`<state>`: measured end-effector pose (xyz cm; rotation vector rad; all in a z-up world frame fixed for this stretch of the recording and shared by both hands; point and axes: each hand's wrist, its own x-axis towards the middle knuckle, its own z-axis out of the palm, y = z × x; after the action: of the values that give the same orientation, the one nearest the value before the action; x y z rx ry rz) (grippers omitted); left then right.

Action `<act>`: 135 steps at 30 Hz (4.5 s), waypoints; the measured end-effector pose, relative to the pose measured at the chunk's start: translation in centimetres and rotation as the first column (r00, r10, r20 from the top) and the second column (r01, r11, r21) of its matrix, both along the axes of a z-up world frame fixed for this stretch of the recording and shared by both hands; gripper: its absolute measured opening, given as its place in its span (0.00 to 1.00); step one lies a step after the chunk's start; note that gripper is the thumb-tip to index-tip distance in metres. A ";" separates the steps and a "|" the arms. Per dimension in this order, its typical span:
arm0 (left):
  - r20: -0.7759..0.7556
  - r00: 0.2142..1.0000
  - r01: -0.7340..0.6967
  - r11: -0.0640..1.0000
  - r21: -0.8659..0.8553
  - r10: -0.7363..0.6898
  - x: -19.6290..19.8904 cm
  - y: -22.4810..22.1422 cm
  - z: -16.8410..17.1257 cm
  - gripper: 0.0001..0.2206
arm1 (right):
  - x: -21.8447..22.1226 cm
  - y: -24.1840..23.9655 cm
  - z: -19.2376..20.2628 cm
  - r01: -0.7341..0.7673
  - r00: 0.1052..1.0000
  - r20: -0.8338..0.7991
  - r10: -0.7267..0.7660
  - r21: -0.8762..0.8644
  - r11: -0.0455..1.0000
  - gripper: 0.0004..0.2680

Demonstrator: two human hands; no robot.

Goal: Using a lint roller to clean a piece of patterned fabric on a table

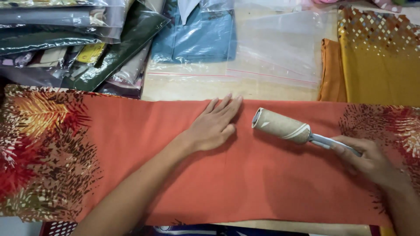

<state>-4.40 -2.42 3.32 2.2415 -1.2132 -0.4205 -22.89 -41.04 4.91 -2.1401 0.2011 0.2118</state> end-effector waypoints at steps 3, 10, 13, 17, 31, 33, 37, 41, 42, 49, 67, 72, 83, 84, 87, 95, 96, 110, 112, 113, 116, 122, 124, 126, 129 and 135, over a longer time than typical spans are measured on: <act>0.173 0.985 -0.010 1.000 0.025 0.005 0.3 -0.4 -2.5 0.28 | -0.2 -1.0 -1.0 -0.031 0.999 0.015 0.032 -0.077 0.997 0.15; 0.306 0.952 -0.016 1.000 -0.009 0.018 0.4 -0.5 -4.0 0.30 | 1.8 -2.3 -0.5 -0.166 0.982 0.061 0.180 -0.189 0.968 0.13; 0.366 0.930 -0.015 0.999 -0.030 0.025 0.3 -0.5 -4.2 0.30 | 2.6 -1.9 0.4 -0.085 0.995 0.047 0.091 -0.111 0.990 0.13; 0.380 0.925 -0.019 0.999 -0.028 0.028 0.2 -0.5 -4.0 0.29 | 2.0 -2.6 -1.0 -0.192 0.975 0.093 0.203 -0.114 0.975 0.13; 0.503 0.863 0.002 0.995 -0.104 0.051 -0.1 -0.2 -4.0 0.24 | -4.9 3.0 -0.9 -0.259 0.963 -0.121 0.239 -0.195 0.946 0.13; 0.500 0.864 -0.009 0.994 -0.107 0.061 -0.2 -0.3 -4.0 0.23 | -6.4 0.8 -2.9 -0.435 0.877 -0.343 0.336 -0.273 0.858 0.19; 0.551 0.831 -0.013 0.991 -0.132 0.084 -0.2 -0.4 -4.1 0.23 | -5.6 2.0 0.0 -0.480 0.863 -0.259 0.434 -0.146 0.865 0.15; 0.556 0.828 -0.014 0.994 -0.106 0.070 -0.3 -0.4 -4.1 0.23 | -5.3 2.0 -1.1 -0.268 0.962 -0.093 0.255 -0.159 0.950 0.13; 0.555 0.828 -0.020 0.993 -0.115 0.081 -0.3 -0.4 -4.1 0.23 | -4.9 2.7 -0.7 -0.200 0.979 -0.066 0.193 -0.125 0.972 0.13; 0.573 0.817 -0.011 0.994 -0.108 0.071 -0.2 -0.4 -4.4 0.23 | -6.9 1.7 -2.4 -0.394 0.907 -0.269 0.324 -0.272 0.878 0.19; 0.578 0.813 -0.018 0.994 -0.105 0.076 -0.2 -0.4 -4.4 0.24 | -7.6 1.8 -2.9 -0.445 0.885 -0.280 0.371 -0.279 0.851 0.19; 0.584 0.808 -0.028 0.996 -0.086 0.073 -0.3 -0.4 -4.3 0.24 | -6.6 0.6 -2.9 -0.263 0.962 -0.123 0.244 -0.173 0.949 0.16; 0.582 0.810 -0.039 0.997 -0.069 0.072 -0.4 -0.6 -4.5 0.24 | 2.2 -1.6 0.9 -0.031 0.998 -0.054 0.021 -0.203 0.979 0.12; 0.590 0.803 -0.037 0.995 -0.090 0.083 -0.3 -0.6 -4.4 0.24 | 3.1 -1.8 1.1 -0.127 0.992 -0.041 0.124 -0.117 0.985 0.14; 0.553 0.832 -0.031 0.999 -0.042 0.049 -0.4 -0.5 -4.0 0.25 | 5.0 -0.4 1.8 -0.350 0.936 -0.052 0.348 -0.032 0.936 0.13; 0.587 0.804 -0.050 0.995 -0.089 0.093 -0.6 -0.6 -4.2 0.24 | 4.4 1.4 0.2 -0.086 0.988 -0.140 0.072 -0.097 0.992 0.16; 0.582 0.808 -0.048 0.996 -0.078 0.085 -0.6 -0.6 -4.2 0.24 | 4.4 2.1 0.9 -0.029 0.984 -0.178 0.004 -0.137 0.990 0.17; 0.481 0.874 -0.045 0.998 -0.054 0.066 -0.6 -0.5 -2.9 0.25 | 4.9 -0.5 -0.6 -0.117 0.974 -0.211 0.084 -0.153 0.981 0.10; 0.405 0.912 -0.052 0.997 -0.050 0.067 -0.6 -0.4 -2.3 0.27 | 4.8 0.4 -0.3 -0.071 0.978 -0.205 0.032 -0.185 0.980 0.12; 0.290 0.952 -0.065 0.991 -0.120 0.097 -0.5 -0.4 -1.9 0.27 | 4.8 1.3 0.3 0.032 0.983 -0.173 -0.054 -0.127 0.991 0.11; 0.101 0.981 -0.139 0.966 -0.218 0.164 -0.3 -0.3 -1.3 0.26 | 4.6 1.7 0.2 0.148 0.982 -0.111 -0.153 -0.056 0.987 0.10; 0.172 0.964 -0.145 0.945 -0.294 0.201 -0.3 -0.3 -1.8 0.19 | 4.4 -1.3 -1.6 -0.055 0.994 -0.104 0.043 -0.114 0.992 0.11; 0.219 0.953 -0.152 0.955 -0.254 0.210 -0.2 -0.3 -2.2 0.20 | 4.7 -0.1 -0.6 -0.115 0.983 -0.161 0.087 -0.174 0.978 0.11; 0.247 0.949 -0.123 0.952 -0.279 0.195 -0.2 -0.3 -2.2 0.21 | 4.8 1.3 0.3 0.029 0.979 -0.192 -0.066 -0.187 0.982 0.13; 0.238 0.955 -0.098 0.947 -0.306 0.176 -0.2 -0.3 -2.1 0.19 | 4.7 2.4 0.4 0.107 0.989 -0.088 -0.115 -0.089 0.990 0.10; 0.453 0.850 -0.058 0.904 -0.424 0.267 0.9 0.1 -2.0 0.16 | 4.1 1.4 -0.2 0.134 0.990 -0.049 -0.131 0.048 0.990 0.11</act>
<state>-3.53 -2.28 1.30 2.1213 -1.1951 0.4835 -18.81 -39.69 4.68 -2.0636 0.3598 0.1872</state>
